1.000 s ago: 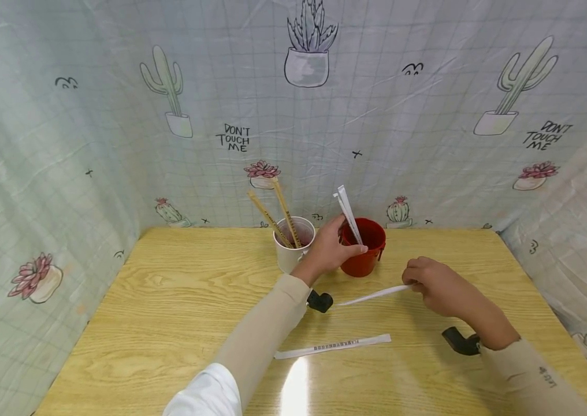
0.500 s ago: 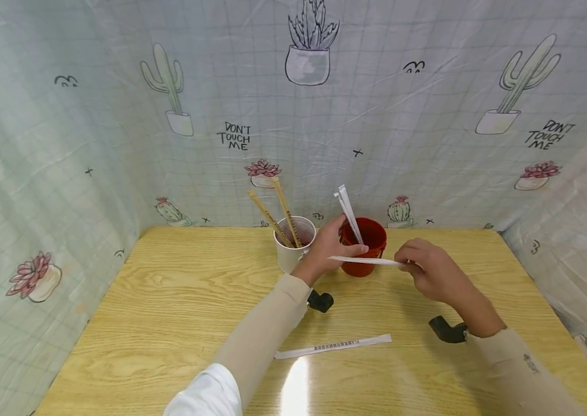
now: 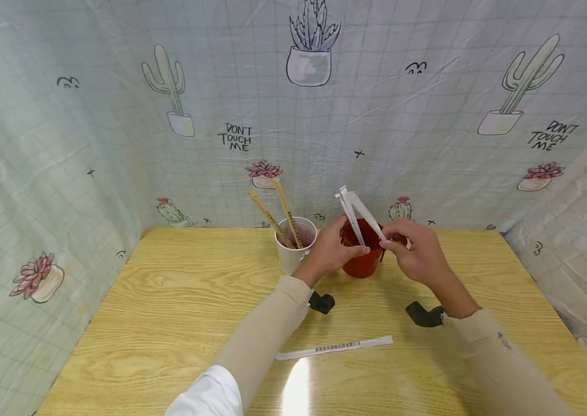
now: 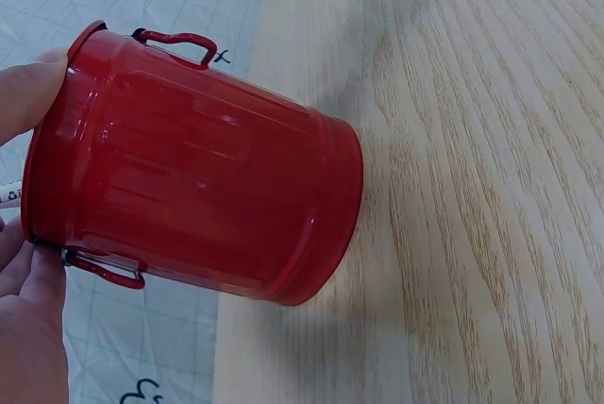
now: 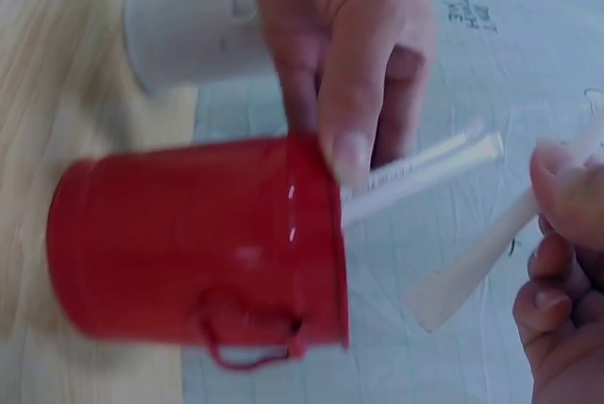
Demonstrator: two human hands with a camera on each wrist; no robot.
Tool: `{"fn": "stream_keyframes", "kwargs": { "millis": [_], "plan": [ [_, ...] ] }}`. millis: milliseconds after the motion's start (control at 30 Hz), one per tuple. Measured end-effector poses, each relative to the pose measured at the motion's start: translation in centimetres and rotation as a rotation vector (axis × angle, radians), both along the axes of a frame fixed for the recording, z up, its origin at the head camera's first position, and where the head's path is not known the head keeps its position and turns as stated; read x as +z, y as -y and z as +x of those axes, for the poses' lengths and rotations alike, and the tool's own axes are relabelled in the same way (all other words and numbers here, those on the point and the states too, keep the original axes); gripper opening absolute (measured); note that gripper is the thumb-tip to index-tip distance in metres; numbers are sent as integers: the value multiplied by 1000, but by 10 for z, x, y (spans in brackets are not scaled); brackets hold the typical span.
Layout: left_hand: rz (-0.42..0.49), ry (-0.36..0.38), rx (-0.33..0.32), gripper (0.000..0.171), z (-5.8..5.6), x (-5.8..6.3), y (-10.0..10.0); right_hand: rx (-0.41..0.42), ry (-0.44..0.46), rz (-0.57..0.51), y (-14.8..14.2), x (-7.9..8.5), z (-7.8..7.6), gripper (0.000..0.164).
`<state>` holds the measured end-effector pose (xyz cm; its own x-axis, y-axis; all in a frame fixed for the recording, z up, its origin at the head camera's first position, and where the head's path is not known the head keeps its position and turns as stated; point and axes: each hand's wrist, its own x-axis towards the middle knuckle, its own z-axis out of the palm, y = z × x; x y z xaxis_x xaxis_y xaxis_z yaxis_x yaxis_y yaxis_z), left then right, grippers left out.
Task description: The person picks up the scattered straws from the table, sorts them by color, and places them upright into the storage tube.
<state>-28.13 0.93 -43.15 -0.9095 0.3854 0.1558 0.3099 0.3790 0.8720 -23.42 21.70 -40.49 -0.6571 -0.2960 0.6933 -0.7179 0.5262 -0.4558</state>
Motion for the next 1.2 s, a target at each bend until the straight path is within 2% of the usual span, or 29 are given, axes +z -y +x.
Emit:
{"fn": "stream_keyframes", "kwargs": {
  "millis": [233,433,667,800,1033,1200],
  "plan": [
    [23,-10,-14,60,-2,-3,0,1,91,-115,17,0,-9,11],
    [-2,-19,-9,60,-3,-4,-1,-52,157,-124,24,-2,-15,7],
    [-5,-13,-1,64,-2,-3,0,-101,189,-153,30,-5,-22,10],
    [-10,-14,-3,63,-2,-2,0,-107,202,-154,30,-11,-25,9],
    [-17,-20,-7,62,-3,-1,0,-112,284,-125,29,-17,-27,6],
    [-27,-18,-2,63,-3,1,1,-143,268,-64,28,-23,-29,8]
  ]
}}
